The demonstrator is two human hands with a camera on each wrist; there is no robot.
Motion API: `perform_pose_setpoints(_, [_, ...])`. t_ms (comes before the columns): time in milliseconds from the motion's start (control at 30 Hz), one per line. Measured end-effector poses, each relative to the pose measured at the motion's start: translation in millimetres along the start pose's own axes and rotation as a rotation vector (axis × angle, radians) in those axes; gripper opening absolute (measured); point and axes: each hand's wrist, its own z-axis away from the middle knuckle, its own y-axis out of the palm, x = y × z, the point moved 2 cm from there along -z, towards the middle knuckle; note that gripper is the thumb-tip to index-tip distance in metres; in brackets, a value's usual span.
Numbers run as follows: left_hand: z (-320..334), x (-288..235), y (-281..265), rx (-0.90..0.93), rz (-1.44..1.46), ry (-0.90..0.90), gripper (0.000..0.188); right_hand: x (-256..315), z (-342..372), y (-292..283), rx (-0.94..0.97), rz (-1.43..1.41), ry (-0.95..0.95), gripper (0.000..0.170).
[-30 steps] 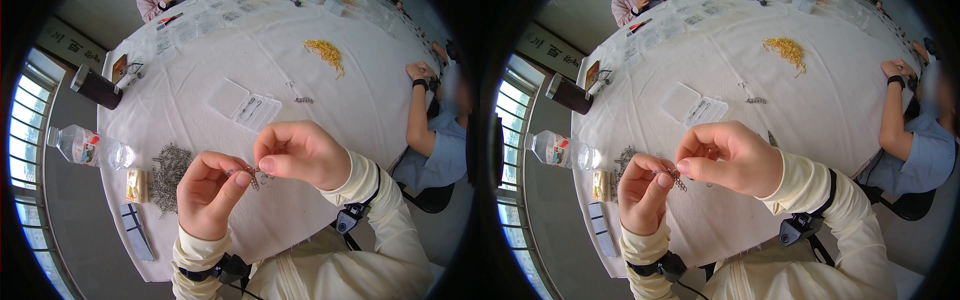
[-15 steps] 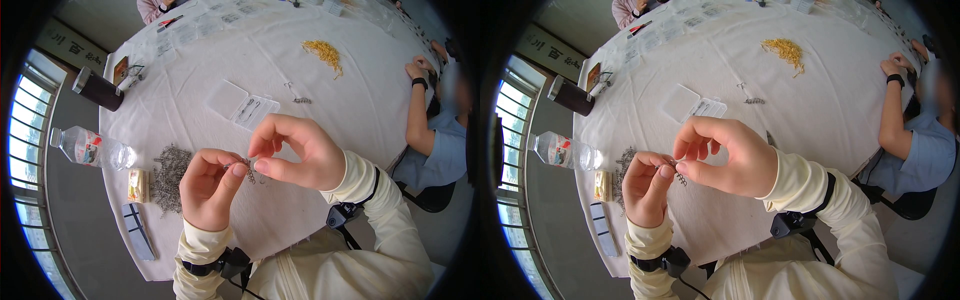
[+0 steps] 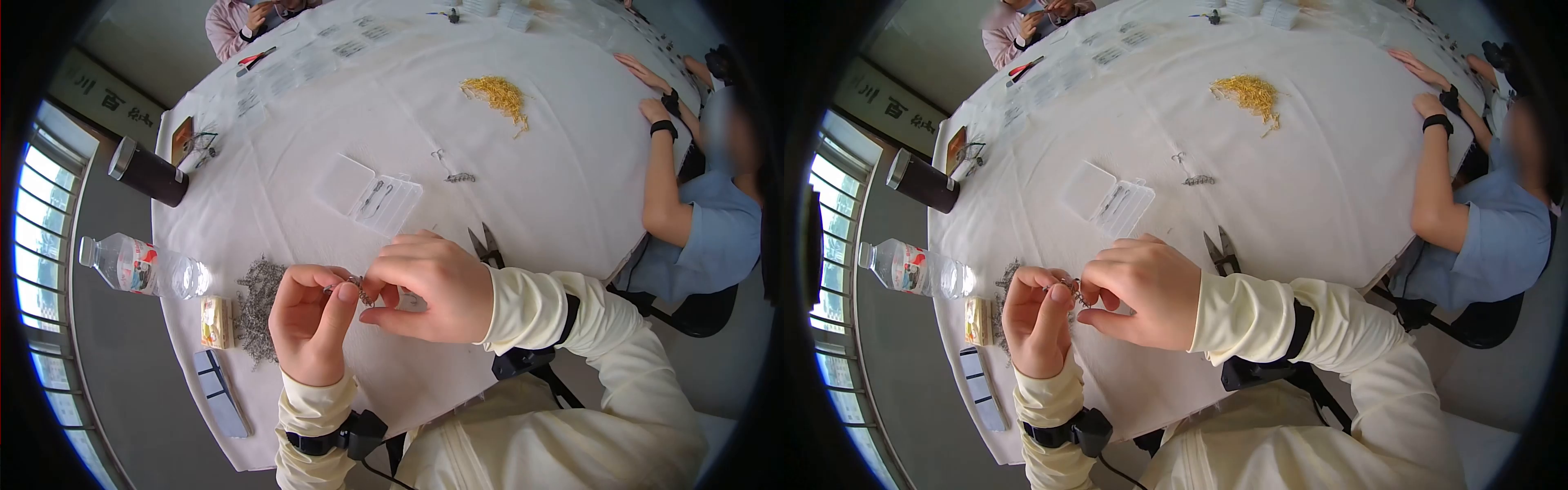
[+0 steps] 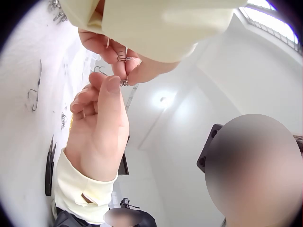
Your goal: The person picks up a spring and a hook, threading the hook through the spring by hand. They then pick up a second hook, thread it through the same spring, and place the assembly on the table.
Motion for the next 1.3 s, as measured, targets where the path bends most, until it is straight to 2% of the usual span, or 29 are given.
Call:
perform_pose_setpoints(67, [0, 2, 0, 0.007, 0.014, 0.0, 0.013, -1, 1, -2, -0.026, 0.001, -0.018, 0.02])
perform_pose_setpoints(133, [-1, 3, -2, 0.004, 0.006, 0.002, 0.012, 2, 0, -8, 0.05, 0.011, -0.048, 0.018])
perform_pose_setpoints(233, [-3, 5, -2, -0.027, -0.036, 0.017, 0.011, -4, -7, -45, 0.056, 0.115, -0.048, 0.013])
perform_pose_setpoints(300, [-3, 5, -1, -0.029, -0.027, 0.009, 0.011, -22, -11, -83, -0.152, 0.193, 0.062, 0.008])
perform_pose_setpoints(367, [-4, 7, -2, -0.026, -0.018, 0.004, 0.011, -57, -6, -112, -0.229, 0.264, 0.188, 0.009])
perform_pose_setpoints(433, [-4, 10, -4, -0.025, -0.021, -0.001, 0.011, -85, 2, -122, -0.159, 0.319, 0.209, 0.009])
perform_pose_setpoints(467, [-5, 11, -4, -0.028, -0.027, -0.002, 0.01, -94, 7, -124, -0.086, 0.37, 0.225, 0.009])
perform_pose_setpoints(700, [-4, 11, -5, -0.012, -0.027, -0.008, 0.01, -98, 6, -115, -0.024, 0.452, 0.202, 0.009])
perform_pose_setpoints(767, [-4, 10, -3, -0.007, -0.029, -0.01, 0.01, -98, 5, -115, 0.021, 0.398, 0.274, 0.01])
perform_pose_setpoints(867, [-4, 10, -3, -0.006, -0.03, -0.008, 0.01, -93, 4, -117, -0.022, 0.325, 0.328, 0.011])
perform_pose_setpoints(1000, [-4, 11, -5, 0.003, 0.018, -0.038, 0.012, -91, 4, -119, -0.012, 0.337, 0.295, 0.009])
perform_pose_setpoints(1167, [-3, 12, -2, 0.024, -0.023, -0.059, 0.012, -102, 3, -105, -0.035, 0.496, 0.096, 0.008])
perform_pose_setpoints(1300, [-2, 10, 6, 0.033, -0.11, -0.042, 0.01, -89, -1, -109, -0.077, 0.326, 0.192, 0.009])
